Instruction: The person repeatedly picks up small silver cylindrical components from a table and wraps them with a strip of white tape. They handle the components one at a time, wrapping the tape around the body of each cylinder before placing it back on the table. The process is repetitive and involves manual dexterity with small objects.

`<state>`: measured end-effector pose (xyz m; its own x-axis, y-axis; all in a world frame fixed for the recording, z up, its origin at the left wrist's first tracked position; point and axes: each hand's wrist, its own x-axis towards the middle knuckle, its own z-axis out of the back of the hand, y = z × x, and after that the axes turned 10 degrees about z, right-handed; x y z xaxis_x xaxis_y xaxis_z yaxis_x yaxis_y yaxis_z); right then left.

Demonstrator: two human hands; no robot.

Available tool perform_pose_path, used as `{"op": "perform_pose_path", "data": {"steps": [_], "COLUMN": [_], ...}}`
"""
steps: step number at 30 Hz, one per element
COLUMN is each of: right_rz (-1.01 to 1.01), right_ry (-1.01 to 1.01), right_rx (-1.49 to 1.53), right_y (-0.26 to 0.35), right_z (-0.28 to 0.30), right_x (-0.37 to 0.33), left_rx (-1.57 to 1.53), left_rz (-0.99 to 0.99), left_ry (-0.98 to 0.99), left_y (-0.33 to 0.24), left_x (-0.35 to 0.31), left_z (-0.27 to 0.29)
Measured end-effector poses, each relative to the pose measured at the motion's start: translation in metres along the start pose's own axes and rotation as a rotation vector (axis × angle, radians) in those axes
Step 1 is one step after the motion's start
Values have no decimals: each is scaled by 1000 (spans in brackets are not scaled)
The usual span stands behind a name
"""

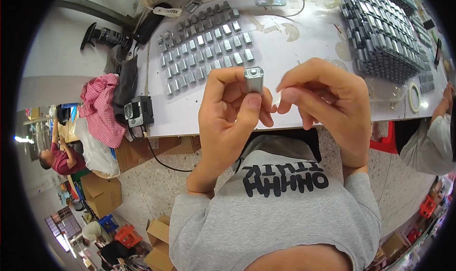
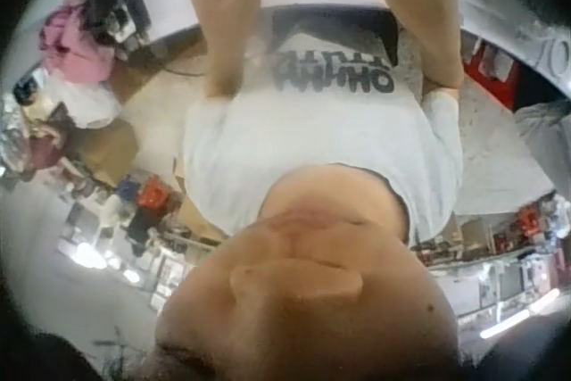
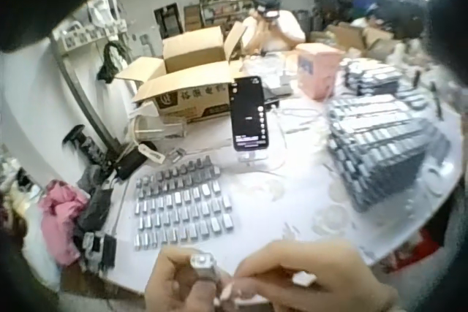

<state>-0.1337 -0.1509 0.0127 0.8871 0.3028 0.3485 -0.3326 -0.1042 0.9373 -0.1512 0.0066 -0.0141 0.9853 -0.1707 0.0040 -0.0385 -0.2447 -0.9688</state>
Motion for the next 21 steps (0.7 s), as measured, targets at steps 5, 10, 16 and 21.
{"op": "perform_pose_path", "data": {"steps": [5, 10, 16, 21], "right_rz": [15, 52, -4, -10], "right_ry": [46, 65, 83, 67], "right_rx": [10, -11, 46, 107], "right_y": [0, 3, 8, 5], "right_z": [-2, -4, 2, 2], "right_x": [1, -2, 0, 1], "left_rx": [205, 337, 407, 528], "left_rz": [-137, -111, -162, -326], "left_ry": [-155, -36, -38, -64], "left_y": [4, -4, -5, -1], "left_x": [-6, -13, -12, -7], "left_z": [-17, -8, -10, -10]}}
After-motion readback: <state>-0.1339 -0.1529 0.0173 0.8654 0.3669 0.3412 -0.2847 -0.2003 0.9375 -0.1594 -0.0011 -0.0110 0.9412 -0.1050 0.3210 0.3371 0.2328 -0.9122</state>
